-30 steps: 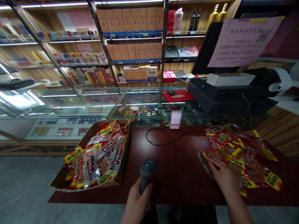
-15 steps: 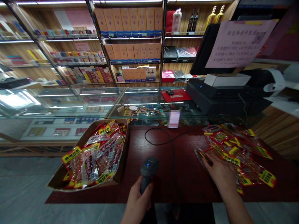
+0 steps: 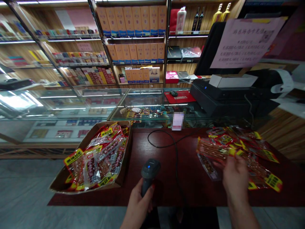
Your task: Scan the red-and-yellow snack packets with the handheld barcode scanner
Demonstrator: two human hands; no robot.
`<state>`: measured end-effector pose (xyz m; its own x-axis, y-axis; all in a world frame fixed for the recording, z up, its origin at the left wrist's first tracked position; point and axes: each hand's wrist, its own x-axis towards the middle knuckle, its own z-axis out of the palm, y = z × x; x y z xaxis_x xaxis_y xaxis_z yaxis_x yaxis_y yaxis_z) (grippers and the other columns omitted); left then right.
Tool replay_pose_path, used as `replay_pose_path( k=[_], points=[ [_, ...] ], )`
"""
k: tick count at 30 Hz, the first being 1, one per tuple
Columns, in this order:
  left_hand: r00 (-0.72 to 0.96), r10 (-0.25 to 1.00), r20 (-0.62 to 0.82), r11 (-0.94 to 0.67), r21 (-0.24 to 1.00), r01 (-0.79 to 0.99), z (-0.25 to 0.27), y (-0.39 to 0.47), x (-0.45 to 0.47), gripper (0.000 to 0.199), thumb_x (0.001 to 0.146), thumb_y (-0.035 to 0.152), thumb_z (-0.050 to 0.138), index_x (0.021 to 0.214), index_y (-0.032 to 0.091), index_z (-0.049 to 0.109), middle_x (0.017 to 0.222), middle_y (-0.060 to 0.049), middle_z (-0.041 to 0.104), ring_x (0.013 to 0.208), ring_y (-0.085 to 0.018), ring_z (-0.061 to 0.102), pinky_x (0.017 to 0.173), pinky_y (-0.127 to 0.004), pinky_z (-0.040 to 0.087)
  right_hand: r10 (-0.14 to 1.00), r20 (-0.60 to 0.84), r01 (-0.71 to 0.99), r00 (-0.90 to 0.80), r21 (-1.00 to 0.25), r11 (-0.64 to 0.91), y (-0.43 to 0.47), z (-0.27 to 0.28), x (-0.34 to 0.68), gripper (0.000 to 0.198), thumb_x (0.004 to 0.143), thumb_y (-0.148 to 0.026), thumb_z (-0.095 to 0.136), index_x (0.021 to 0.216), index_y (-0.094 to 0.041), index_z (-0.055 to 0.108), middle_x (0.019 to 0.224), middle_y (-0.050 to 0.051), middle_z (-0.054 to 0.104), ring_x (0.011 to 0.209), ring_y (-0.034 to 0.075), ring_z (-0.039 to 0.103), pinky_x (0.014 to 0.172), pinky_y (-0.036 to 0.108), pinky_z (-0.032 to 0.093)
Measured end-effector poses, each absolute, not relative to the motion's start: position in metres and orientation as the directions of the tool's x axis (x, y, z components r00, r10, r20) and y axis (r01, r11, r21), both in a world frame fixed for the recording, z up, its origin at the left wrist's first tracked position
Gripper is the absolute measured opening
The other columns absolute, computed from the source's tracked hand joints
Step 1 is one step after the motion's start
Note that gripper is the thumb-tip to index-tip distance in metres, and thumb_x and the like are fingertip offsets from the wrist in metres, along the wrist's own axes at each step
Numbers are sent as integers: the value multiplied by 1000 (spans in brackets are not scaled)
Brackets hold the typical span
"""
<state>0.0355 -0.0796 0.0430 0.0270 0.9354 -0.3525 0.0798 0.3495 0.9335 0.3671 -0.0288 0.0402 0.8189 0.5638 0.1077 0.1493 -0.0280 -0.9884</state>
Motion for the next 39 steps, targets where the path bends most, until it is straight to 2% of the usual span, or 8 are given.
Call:
replay_pose_path(
  k=[4, 9, 15, 22, 27, 30, 32, 39],
  points=[
    [20, 939, -342, 339, 937, 80, 48, -83, 36, 52, 77, 64, 68, 94, 16, 59, 44, 9, 50, 37, -10, 44, 40, -20, 34, 797, -59, -178, 601, -982, 61, -7, 13, 311, 44, 76, -59, 73, 101, -25, 64, 97, 0, 74, 86, 21, 74, 72, 39, 67],
    [5, 941, -337, 336, 940, 64, 56, -85, 29, 50, 74, 64, 72, 86, 18, 60, 44, 8, 51, 37, -10, 45, 41, -20, 35, 918, -141, -340, 372, -940, -6, 4, -12, 266, 42, 72, -52, 81, 103, -25, 73, 106, 3, 79, 98, 25, 76, 90, 47, 64],
    [-19, 939, -345, 345, 934, 93, 55, -85, 25, 50, 77, 66, 69, 88, 17, 60, 44, 7, 53, 39, -10, 45, 43, -20, 36, 955, -118, -175, 270, -982, -72, 2, -19, 269, 27, 68, -42, 82, 88, -24, 84, 137, 7, 71, 132, 32, 61, 118, 48, 41],
    [10, 937, -349, 347, 933, 94, 57, -83, 30, 51, 74, 67, 70, 86, 18, 58, 45, 7, 52, 39, -10, 45, 42, -21, 36, 978, -170, -26, 122, -985, -168, -2, -12, 283, 35, 76, -46, 64, 93, -24, 85, 105, 9, 83, 97, 32, 77, 76, 43, 64],
    [67, 928, -367, 355, 924, 140, 62, -85, 31, 49, 76, 64, 67, 87, 18, 58, 45, 8, 49, 39, -10, 43, 42, -20, 35, 975, -59, 114, 215, -990, -85, -1, -20, 278, 44, 77, -43, 69, 112, -20, 79, 110, 9, 81, 105, 29, 74, 93, 41, 58],
    [109, 922, -372, 355, 923, 149, 64, -87, 32, 44, 78, 60, 69, 88, 18, 59, 47, 8, 50, 41, -11, 45, 44, -21, 37, 967, -15, 166, 256, -984, -59, -1, -27, 273, 78, 79, -38, 67, 152, -21, 49, 102, 6, 81, 90, 24, 76, 85, 37, 59],
    [140, 920, -365, 346, 927, 148, 65, -87, 33, 42, 80, 58, 68, 90, 18, 60, 47, 7, 51, 43, -11, 46, 45, -22, 37, 964, -10, 190, 267, -980, -63, -2, -30, 272, 88, 81, -37, 66, 160, -19, 33, 91, 4, 81, 82, 24, 77, 79, 35, 60],
    [188, 925, -331, 308, 941, 142, 74, -85, 43, 33, 82, 51, 69, 84, 18, 61, 51, 6, 50, 45, -11, 46, 45, -21, 37, 969, 17, 203, 247, -979, -34, -4, -30, 273, 77, 84, -37, 66, 155, -18, 44, 102, 6, 82, 92, 24, 77, 86, 36, 59]
  ],
)
